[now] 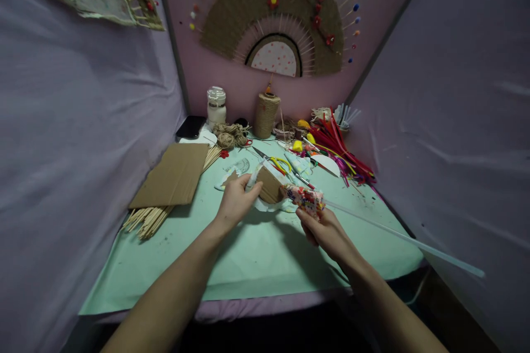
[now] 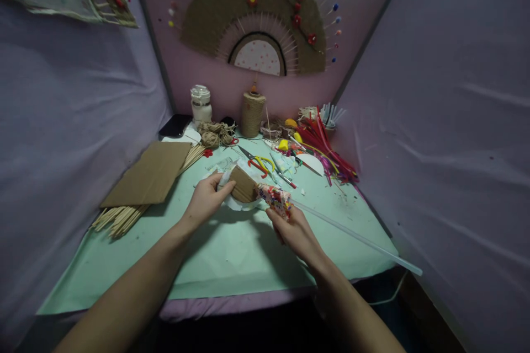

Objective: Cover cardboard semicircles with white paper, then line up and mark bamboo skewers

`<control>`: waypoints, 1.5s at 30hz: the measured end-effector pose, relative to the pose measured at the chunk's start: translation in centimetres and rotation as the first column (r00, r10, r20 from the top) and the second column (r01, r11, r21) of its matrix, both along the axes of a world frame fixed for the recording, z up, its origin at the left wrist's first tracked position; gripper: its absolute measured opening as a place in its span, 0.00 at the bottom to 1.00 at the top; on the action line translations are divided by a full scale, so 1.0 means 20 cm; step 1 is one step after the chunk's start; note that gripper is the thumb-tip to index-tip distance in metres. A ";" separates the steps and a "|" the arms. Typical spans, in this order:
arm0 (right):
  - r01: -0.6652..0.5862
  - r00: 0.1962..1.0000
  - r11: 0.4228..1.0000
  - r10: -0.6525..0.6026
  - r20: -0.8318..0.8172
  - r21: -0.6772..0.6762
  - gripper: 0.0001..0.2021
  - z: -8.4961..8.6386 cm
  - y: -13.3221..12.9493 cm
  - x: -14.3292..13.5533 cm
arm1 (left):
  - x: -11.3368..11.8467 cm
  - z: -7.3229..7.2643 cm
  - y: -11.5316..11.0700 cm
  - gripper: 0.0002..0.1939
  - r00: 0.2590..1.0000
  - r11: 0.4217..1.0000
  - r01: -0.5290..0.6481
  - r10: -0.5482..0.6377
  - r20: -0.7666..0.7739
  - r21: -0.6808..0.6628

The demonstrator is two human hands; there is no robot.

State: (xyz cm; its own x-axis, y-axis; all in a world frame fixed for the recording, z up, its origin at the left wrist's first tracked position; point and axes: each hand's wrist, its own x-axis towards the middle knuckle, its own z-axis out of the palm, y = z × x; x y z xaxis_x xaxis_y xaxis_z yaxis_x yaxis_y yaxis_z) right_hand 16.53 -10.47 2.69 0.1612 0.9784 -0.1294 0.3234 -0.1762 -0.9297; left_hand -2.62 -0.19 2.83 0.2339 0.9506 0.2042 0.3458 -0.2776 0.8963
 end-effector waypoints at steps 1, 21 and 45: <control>-0.003 1.000 1.000 0.003 -0.001 -0.003 0.18 0.00 0.00 0.00 | 0.00 0.00 0.00 0.14 1.000 1.000 0.003 -0.003 0.005 0.002; -0.046 0.977 0.999 0.045 0.210 0.001 0.26 0.00 0.00 0.03 | -0.01 -0.01 0.00 0.13 1.000 1.000 0.001 -0.002 0.020 0.019; -0.060 0.962 0.998 0.065 0.266 -0.028 0.26 0.00 -0.01 0.06 | -0.01 -0.01 0.02 0.13 0.999 0.998 -0.041 0.041 -0.004 0.044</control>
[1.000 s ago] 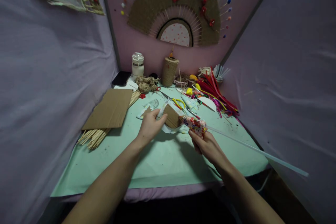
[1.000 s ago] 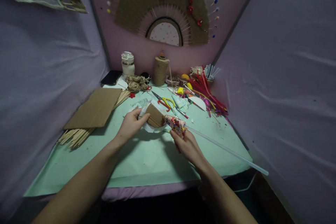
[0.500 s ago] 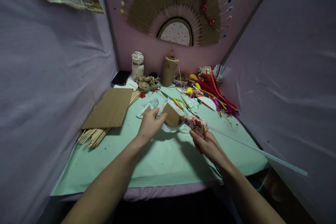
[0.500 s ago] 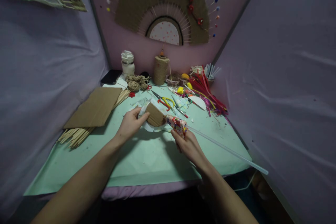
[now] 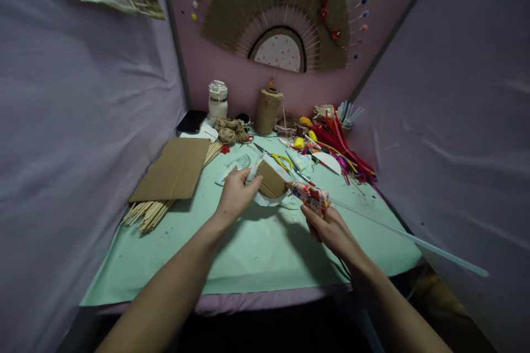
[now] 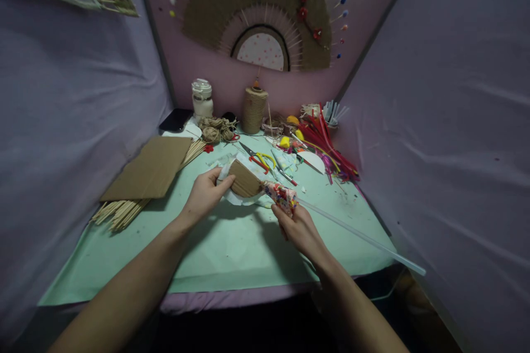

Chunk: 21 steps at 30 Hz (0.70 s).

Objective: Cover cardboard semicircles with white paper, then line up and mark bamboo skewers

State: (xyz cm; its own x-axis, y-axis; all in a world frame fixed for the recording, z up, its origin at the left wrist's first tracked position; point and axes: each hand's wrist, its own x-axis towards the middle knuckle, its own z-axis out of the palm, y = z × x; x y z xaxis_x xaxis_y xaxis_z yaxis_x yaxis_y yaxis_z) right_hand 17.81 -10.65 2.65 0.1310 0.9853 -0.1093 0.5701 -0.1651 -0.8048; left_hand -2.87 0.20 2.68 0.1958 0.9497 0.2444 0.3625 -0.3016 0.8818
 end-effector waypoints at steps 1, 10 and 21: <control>0.004 1.000 1.000 -0.004 0.000 -0.002 0.26 0.00 0.00 0.00 | 0.00 0.00 0.00 0.13 1.000 1.000 0.000 0.000 0.002 -0.001; 0.022 1.000 0.999 -0.022 -0.006 -0.024 0.26 -0.01 0.00 0.02 | -0.01 -0.01 0.01 0.12 0.999 1.000 -0.005 0.005 0.055 -0.009; 0.027 1.000 0.998 -0.027 0.004 -0.058 0.24 -0.06 0.01 0.05 | -0.01 -0.02 0.02 0.13 0.972 0.998 0.036 -0.021 0.235 -0.060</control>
State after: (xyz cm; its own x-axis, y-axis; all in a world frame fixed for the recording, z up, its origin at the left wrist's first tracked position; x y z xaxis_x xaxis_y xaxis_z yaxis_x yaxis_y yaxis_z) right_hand 18.87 -10.53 1.51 0.1583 0.9734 -0.1657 0.5677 -0.2270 -0.7913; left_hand -3.10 0.56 2.26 0.1675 0.9597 0.2256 0.1361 -0.2492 0.9588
